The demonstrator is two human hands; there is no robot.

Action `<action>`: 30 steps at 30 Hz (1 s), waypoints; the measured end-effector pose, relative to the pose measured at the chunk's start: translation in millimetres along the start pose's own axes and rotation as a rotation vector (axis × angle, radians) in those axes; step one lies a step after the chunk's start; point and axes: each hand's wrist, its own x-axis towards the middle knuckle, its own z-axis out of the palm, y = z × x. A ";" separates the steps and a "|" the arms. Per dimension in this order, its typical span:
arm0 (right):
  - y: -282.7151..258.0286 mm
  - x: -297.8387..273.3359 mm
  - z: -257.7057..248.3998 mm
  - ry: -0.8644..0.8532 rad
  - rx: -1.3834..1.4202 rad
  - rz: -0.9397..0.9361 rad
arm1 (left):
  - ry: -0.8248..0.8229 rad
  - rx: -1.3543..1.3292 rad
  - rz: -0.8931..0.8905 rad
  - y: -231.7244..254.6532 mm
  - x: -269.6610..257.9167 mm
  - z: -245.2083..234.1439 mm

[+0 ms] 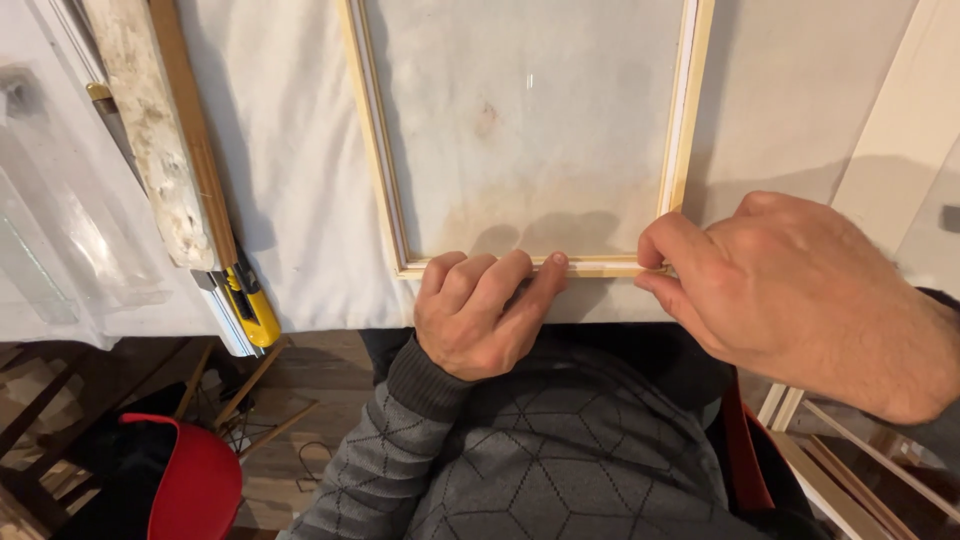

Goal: Assembling a picture frame by applying mounting strips and cleaning the interior.

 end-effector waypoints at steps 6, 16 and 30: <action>-8.0 6.8 -15.0 -0.311 -0.158 0.100 | 0.012 -0.022 -0.013 -0.1 -1.8 0.4; -13.8 17.2 -29.4 -0.402 -0.064 0.193 | 0.068 -0.051 -0.021 -1.9 -3.5 1.5; 8.0 -21.1 -22.4 -0.078 -0.199 0.120 | 0.237 -0.088 -0.268 -5.5 -16.8 12.5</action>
